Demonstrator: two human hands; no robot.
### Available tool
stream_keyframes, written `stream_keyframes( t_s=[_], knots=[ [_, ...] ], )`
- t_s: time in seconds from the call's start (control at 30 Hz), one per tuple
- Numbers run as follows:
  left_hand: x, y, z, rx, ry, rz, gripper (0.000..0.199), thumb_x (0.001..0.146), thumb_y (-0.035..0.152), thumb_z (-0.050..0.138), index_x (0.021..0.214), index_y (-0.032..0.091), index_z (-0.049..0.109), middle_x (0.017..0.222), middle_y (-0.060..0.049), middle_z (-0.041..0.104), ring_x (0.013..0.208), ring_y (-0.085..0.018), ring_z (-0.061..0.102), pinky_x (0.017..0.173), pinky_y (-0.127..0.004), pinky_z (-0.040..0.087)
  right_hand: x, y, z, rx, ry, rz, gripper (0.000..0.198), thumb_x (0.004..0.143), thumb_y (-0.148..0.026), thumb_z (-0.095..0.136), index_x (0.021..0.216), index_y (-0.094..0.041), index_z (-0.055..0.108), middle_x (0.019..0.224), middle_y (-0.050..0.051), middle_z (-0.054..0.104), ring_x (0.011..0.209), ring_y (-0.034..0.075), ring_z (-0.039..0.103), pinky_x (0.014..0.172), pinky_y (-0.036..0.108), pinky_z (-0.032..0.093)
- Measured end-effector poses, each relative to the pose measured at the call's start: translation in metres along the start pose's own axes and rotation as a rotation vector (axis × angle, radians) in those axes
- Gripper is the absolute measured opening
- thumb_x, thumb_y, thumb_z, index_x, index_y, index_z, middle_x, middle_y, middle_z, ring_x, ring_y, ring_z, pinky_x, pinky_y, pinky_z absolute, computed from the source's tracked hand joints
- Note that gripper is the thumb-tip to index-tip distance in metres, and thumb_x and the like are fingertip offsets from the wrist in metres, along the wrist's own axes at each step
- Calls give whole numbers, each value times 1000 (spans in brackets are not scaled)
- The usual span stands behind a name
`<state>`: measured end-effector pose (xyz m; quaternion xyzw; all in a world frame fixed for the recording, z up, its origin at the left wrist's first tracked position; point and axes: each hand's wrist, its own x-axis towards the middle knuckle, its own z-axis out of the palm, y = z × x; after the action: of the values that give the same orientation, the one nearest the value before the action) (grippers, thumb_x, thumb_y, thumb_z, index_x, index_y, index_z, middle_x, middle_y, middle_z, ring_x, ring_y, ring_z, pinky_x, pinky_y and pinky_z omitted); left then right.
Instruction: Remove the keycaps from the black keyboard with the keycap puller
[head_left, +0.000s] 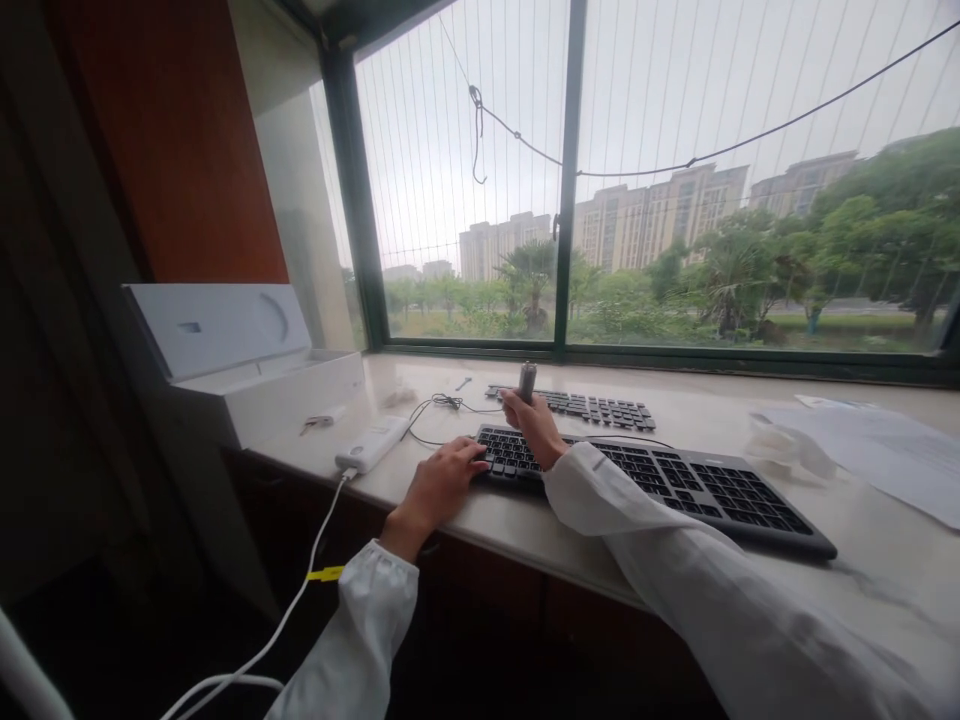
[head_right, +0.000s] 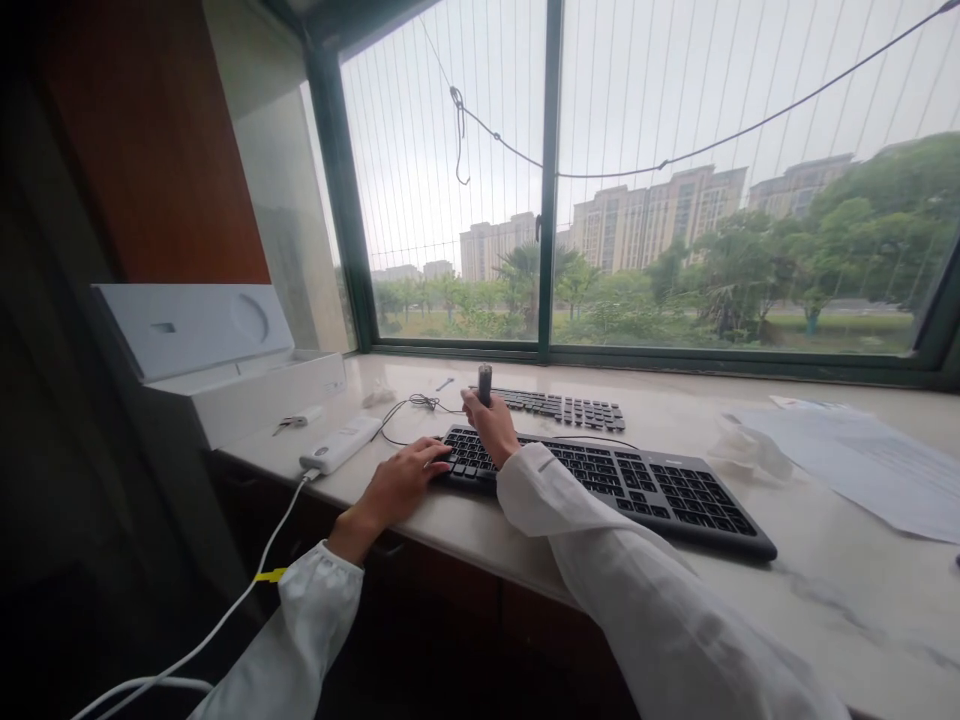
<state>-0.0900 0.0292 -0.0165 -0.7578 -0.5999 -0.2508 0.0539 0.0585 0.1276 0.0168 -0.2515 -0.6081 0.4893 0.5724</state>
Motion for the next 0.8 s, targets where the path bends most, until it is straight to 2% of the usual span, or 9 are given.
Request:
stream_keyframes(
  t_s=[0.1,0.37,0.53,0.8],
  knots=[
    [-1,-1,-1,-38,-12,37,30,93,41,46,120,35,55,122,2,57,100,-16,60,76,-25,47,-4,3,12,183,-74,43,38,71,-45,66,60,-21,38,51,-8,31,44,6,23,43,24,18],
    [1,-6,2,-64,-36,71,32,93,40,46,122,32,53,120,-2,54,99,-17,60,79,-27,49,-7,12,19,355,-144,86,38,71,-38,71,62,-20,38,54,-8,27,48,6,20,44,24,16],
    [3,-9,5,-105,-32,106,28,92,36,48,117,26,55,114,-4,55,98,-17,60,84,-27,49,-12,16,23,336,-157,100,40,70,-39,72,61,-20,39,54,-8,27,48,7,22,45,24,18],
    [5,-11,9,-117,-15,99,26,92,36,49,115,26,55,113,-4,55,98,-18,60,85,-28,49,-17,17,27,297,-135,115,42,68,-44,73,61,-21,39,54,-8,28,47,7,23,45,25,20]
  ],
)
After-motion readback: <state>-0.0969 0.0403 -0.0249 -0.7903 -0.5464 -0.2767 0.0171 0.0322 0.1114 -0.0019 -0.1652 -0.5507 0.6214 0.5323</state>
